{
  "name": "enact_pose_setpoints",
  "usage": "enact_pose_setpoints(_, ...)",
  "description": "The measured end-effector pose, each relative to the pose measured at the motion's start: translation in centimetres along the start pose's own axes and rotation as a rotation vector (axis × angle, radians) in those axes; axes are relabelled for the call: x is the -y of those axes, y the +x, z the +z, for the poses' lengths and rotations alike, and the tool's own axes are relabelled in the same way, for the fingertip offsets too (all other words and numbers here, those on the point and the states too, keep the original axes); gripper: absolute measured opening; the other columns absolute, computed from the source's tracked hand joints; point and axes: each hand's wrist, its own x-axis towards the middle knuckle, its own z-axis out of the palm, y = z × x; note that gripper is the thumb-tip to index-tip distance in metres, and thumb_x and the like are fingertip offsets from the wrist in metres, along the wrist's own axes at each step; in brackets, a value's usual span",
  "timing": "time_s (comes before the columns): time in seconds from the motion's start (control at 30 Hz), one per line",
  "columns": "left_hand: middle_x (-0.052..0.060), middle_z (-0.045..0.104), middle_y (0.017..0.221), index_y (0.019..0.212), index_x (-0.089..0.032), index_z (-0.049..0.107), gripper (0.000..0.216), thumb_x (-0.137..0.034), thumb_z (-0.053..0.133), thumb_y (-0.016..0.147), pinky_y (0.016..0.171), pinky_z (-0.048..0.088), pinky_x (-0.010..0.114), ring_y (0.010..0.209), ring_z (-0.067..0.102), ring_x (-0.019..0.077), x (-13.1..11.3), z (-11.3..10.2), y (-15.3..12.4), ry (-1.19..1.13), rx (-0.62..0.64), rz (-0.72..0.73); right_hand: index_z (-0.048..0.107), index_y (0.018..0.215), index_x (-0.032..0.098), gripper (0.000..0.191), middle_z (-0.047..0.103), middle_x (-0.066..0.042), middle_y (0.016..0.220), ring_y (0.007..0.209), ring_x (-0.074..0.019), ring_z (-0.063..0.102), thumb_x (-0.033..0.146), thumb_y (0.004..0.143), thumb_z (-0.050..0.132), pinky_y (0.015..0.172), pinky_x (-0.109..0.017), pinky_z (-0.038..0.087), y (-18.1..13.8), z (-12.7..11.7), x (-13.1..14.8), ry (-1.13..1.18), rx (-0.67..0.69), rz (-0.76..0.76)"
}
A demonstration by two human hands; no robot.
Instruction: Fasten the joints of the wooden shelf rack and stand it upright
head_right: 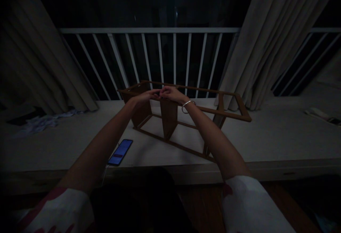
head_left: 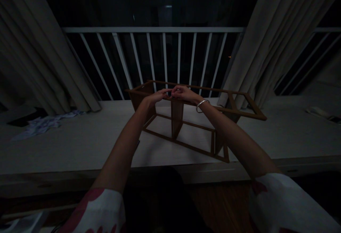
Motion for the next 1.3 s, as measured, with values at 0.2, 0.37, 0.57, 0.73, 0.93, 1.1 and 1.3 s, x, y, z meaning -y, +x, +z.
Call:
enact_pose_setpoints(0.2, 0.004, 0.054, 0.101, 0.100, -0.019, 0.060, 0.046, -0.009, 0.048, 0.057, 0.085, 0.033, 0.029, 0.095, 0.046, 0.0178, -0.1, 0.1, 0.2, -0.003, 0.043, 0.077, 0.055, 0.082, 0.014, 0.021, 0.065, -0.004, 0.078, 0.064, -0.0084, 0.054, 0.030, 0.068, 0.059, 0.053, -0.017, 0.038, 0.0, 0.1, 0.0, 0.030, 0.020, -0.010)
enact_pose_setpoints(0.37, 0.002, 0.047, 0.109, 0.103, -0.024, 0.058, 0.044, -0.012, 0.050, 0.061, 0.089, 0.032, 0.030, 0.102, 0.042, 0.0180, 0.3, -0.1, 0.3, 0.022, 0.062, 0.083, 0.059, 0.082, 0.013, 0.027, 0.064, -0.004, 0.081, 0.070, -0.0095, 0.054, 0.034, 0.065, 0.062, 0.060, -0.020, 0.040, 0.0, 0.2, -0.1, 0.012, -0.014, -0.007)
enact_pose_setpoints(0.57, 0.003, 0.047, 0.110, 0.114, -0.024, 0.050, 0.053, -0.012, 0.049, 0.062, 0.090, 0.030, 0.031, 0.100, 0.042, 0.0173, 0.5, -0.4, 0.3, 0.073, 0.085, 0.072, 0.062, 0.089, 0.012, 0.034, 0.063, -0.003, 0.083, 0.073, -0.0105, 0.053, 0.036, 0.064, 0.061, 0.066, -0.022, 0.040, 0.0, -0.1, -0.3, -0.035, -0.023, -0.039)
enact_pose_setpoints(0.73, 0.002, 0.051, 0.101, 0.118, -0.025, 0.045, 0.056, -0.014, 0.049, 0.063, 0.085, 0.034, 0.029, 0.093, 0.045, 0.0155, 0.5, -0.4, 0.3, 0.068, 0.074, 0.079, 0.063, 0.092, 0.013, 0.035, 0.062, -0.004, 0.086, 0.075, -0.0109, 0.052, 0.037, 0.067, 0.058, 0.068, -0.023, 0.039, -0.2, -0.1, -0.2, -0.079, -0.038, -0.039)
enact_pose_setpoints(0.93, 0.002, 0.052, 0.099, 0.118, -0.023, 0.045, 0.057, -0.012, 0.049, 0.061, 0.081, 0.035, 0.027, 0.087, 0.046, 0.0134, 0.3, -0.2, 0.0, 0.019, 0.055, 0.073, 0.064, 0.090, 0.012, 0.032, 0.062, -0.004, 0.086, 0.074, -0.0107, 0.051, 0.034, 0.067, 0.058, 0.067, -0.023, 0.038, -0.3, -0.1, 0.4, -0.091, -0.016, -0.037)
enact_pose_setpoints(1.1, 0.002, 0.052, 0.099, 0.118, -0.022, 0.043, 0.058, -0.011, 0.048, 0.062, 0.079, 0.035, 0.026, 0.087, 0.047, 0.0131, -0.1, 0.0, -0.2, -0.010, 0.053, 0.086, 0.064, 0.093, 0.013, 0.032, 0.062, -0.003, 0.086, 0.072, -0.0101, 0.051, 0.032, 0.068, 0.056, 0.066, -0.023, 0.038, -0.2, 0.0, 0.8, -0.080, 0.008, -0.031)
enact_pose_setpoints(1.3, 0.001, 0.052, 0.093, 0.108, -0.019, 0.047, 0.047, -0.011, 0.048, 0.062, 0.075, 0.036, 0.025, 0.083, 0.048, 0.0121, -0.6, 0.1, -0.4, 0.023, 0.009, 0.078, 0.063, 0.093, 0.014, 0.029, 0.063, -0.003, 0.087, 0.073, -0.0100, 0.053, 0.028, 0.069, 0.056, 0.065, -0.022, 0.039, 0.3, 0.0, 0.2, -0.056, 0.024, -0.040)
